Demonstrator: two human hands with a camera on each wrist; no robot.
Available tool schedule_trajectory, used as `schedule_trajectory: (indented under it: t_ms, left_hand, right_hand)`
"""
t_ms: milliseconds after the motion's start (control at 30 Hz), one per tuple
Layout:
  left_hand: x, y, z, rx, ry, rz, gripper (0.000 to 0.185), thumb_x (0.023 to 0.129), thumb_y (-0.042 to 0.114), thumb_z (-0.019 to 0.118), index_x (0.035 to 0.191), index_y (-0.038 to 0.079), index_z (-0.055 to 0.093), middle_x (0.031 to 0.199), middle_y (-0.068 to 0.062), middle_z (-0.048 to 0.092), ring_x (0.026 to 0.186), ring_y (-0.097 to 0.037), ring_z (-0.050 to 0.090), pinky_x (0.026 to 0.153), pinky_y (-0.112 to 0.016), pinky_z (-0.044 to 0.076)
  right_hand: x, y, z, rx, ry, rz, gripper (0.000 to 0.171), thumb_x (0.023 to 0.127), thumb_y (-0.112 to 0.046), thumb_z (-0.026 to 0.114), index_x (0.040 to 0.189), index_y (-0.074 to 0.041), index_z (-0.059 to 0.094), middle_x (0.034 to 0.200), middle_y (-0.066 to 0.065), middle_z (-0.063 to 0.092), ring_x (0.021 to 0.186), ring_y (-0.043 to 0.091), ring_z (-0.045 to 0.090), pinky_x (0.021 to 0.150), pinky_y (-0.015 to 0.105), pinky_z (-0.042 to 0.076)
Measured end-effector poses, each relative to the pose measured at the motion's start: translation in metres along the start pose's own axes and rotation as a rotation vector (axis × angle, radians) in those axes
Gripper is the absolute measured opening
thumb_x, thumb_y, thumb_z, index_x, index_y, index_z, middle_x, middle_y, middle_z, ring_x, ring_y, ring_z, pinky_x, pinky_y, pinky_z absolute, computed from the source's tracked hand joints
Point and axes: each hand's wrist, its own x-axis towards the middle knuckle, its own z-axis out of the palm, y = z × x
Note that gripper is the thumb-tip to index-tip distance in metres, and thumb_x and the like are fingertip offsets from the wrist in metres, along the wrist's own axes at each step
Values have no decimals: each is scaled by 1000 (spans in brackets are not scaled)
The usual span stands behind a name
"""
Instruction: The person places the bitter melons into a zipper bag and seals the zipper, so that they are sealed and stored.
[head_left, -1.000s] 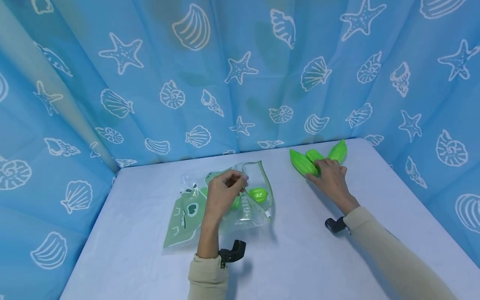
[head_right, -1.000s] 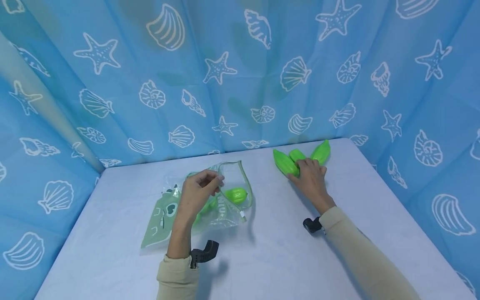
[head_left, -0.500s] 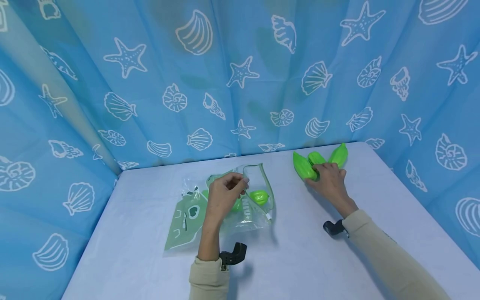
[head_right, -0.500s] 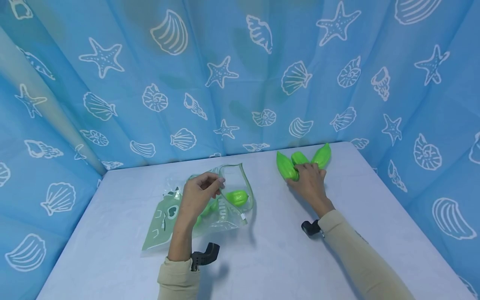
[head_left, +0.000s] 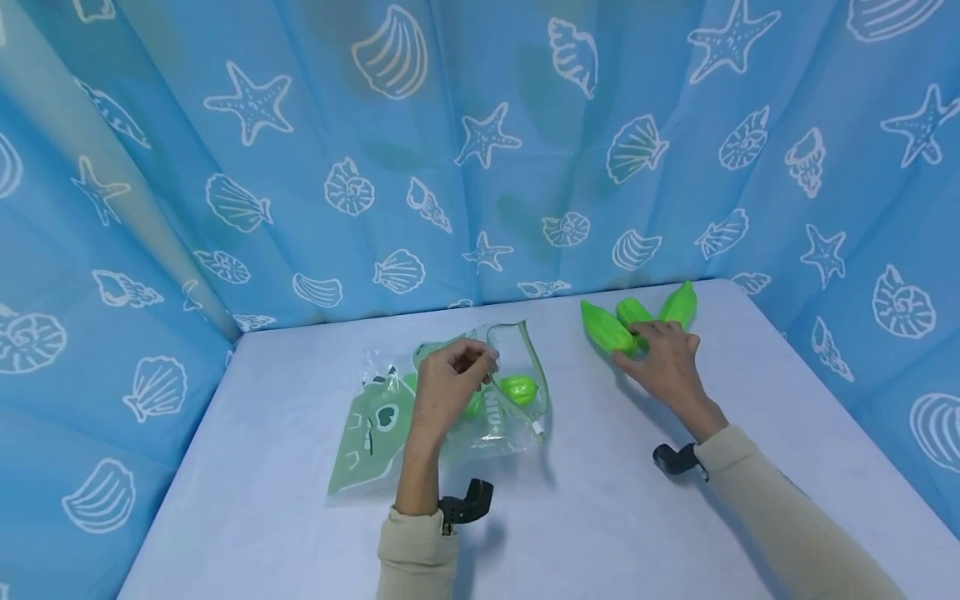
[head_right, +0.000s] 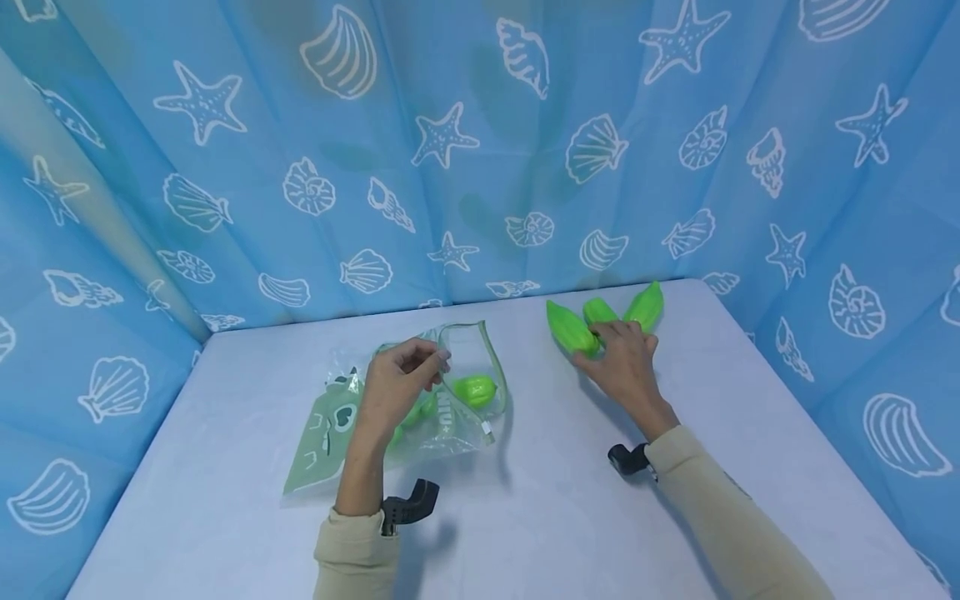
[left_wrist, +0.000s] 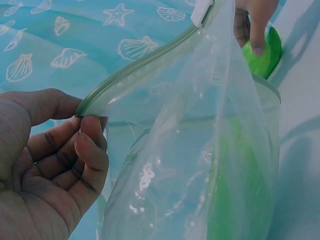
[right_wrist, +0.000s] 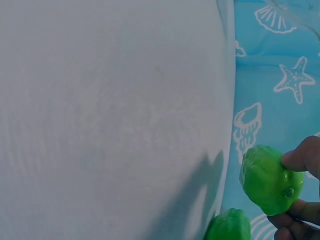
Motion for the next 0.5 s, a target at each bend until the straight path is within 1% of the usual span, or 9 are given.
schedule_trajectory:
  t_ms: [100, 233, 500]
  left_hand:
    - [1, 0, -1, -6, -7, 10, 17, 89, 14, 61, 94, -2, 66, 79, -18, 65, 69, -34, 62, 64, -50, 51]
    - [1, 0, -2, -14, -8, 7, 17, 89, 13, 61, 93, -2, 66, 78, -18, 65, 69, -35, 62, 64, -52, 50]
    - [-1, 3, -1, -2, 3, 0, 16, 89, 12, 61, 93, -2, 66, 80, -18, 65, 70, -35, 62, 64, -51, 51]
  right_hand:
    - [-1, -4, -4, 17, 6, -9, 49, 76, -31, 71, 113, -3, 60, 110, 17, 58, 101, 32, 42, 74, 48, 22]
    - [-3, -9, -10, 34, -7, -2, 49, 77, -32, 70, 115, -3, 59, 113, 17, 57, 104, 32, 42, 75, 49, 21]
    - [-10, -16, -19, 69, -16, 3, 48, 79, -33, 70, 117, -5, 59, 116, 16, 56, 108, 31, 41, 76, 48, 22]
